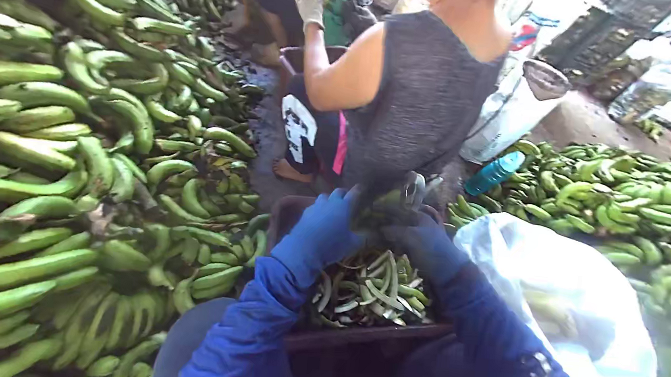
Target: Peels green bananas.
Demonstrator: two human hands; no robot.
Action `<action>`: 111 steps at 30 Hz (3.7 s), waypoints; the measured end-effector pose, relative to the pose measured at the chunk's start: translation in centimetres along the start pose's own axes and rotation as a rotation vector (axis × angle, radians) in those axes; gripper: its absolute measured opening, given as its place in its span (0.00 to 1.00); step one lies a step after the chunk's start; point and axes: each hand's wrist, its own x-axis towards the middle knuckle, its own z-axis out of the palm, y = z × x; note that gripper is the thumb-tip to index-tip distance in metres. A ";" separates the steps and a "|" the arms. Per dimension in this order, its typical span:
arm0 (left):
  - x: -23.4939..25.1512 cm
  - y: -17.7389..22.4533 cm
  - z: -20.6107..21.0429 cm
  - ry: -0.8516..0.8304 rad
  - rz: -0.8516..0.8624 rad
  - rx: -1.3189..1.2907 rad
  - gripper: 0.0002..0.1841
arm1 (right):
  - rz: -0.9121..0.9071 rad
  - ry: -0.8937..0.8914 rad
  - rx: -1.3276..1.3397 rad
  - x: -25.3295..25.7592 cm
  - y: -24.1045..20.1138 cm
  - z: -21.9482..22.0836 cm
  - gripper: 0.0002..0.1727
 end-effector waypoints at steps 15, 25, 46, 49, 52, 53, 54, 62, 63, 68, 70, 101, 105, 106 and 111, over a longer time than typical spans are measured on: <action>-0.2 4.2 3.8 0.273 0.205 -0.659 0.28 | -0.065 0.412 -0.087 -6.4 5.5 -5.2 0.26; -1.0 4.6 4.3 0.315 0.175 -0.367 0.30 | -0.047 0.180 -0.126 -5.7 6.2 -2.1 0.23; -1.8 3.5 3.5 -0.031 -0.074 -0.871 0.39 | -0.538 0.208 -0.681 -5.0 6.7 -0.5 0.26; -1.3 3.7 3.9 0.011 -0.094 -0.728 0.39 | -0.445 0.448 -0.748 -3.7 6.9 -1.6 0.26; -0.8 3.6 4.2 0.059 -0.125 -0.728 0.38 | -0.216 0.531 -0.790 -2.0 7.2 -3.8 0.31; -0.6 3.6 4.0 0.045 -0.139 -0.800 0.36 | -0.132 0.528 -0.757 -1.7 7.2 -4.6 0.31; -0.4 3.4 3.9 0.037 -0.150 -0.869 0.34 | -0.080 0.538 -0.717 -1.4 7.5 -5.5 0.33; -0.8 2.1 2.2 0.119 -0.173 -1.052 0.28 | -0.322 0.378 -0.343 -5.6 5.5 -3.0 0.27; -1.0 2.1 2.2 0.147 -0.146 -1.029 0.27 | -0.380 0.289 -0.298 -6.2 5.5 -2.0 0.26; -1.6 3.1 2.3 0.168 -0.122 -1.041 0.26 | -0.457 0.065 -0.285 -6.7 6.0 0.7 0.27; -1.8 3.5 2.6 0.117 -0.076 -0.994 0.26 | -0.424 0.119 -0.345 -6.0 6.4 0.5 0.27; -1.2 3.9 3.8 -0.354 -0.104 -1.200 0.21 | -0.398 0.750 -0.341 -1.6 5.7 -4.8 0.27; -1.1 4.1 4.2 -0.230 -0.123 -1.232 0.26 | -0.281 0.731 -0.161 -3.6 4.6 -5.1 0.30; -0.9 4.1 4.3 -0.126 -0.107 -1.205 0.26 | -0.267 0.669 -0.158 -4.4 4.4 -4.2 0.30; -0.4 3.5 5.4 0.514 -0.020 -0.882 0.28 | -0.375 0.370 -0.142 -6.5 5.7 1.3 0.26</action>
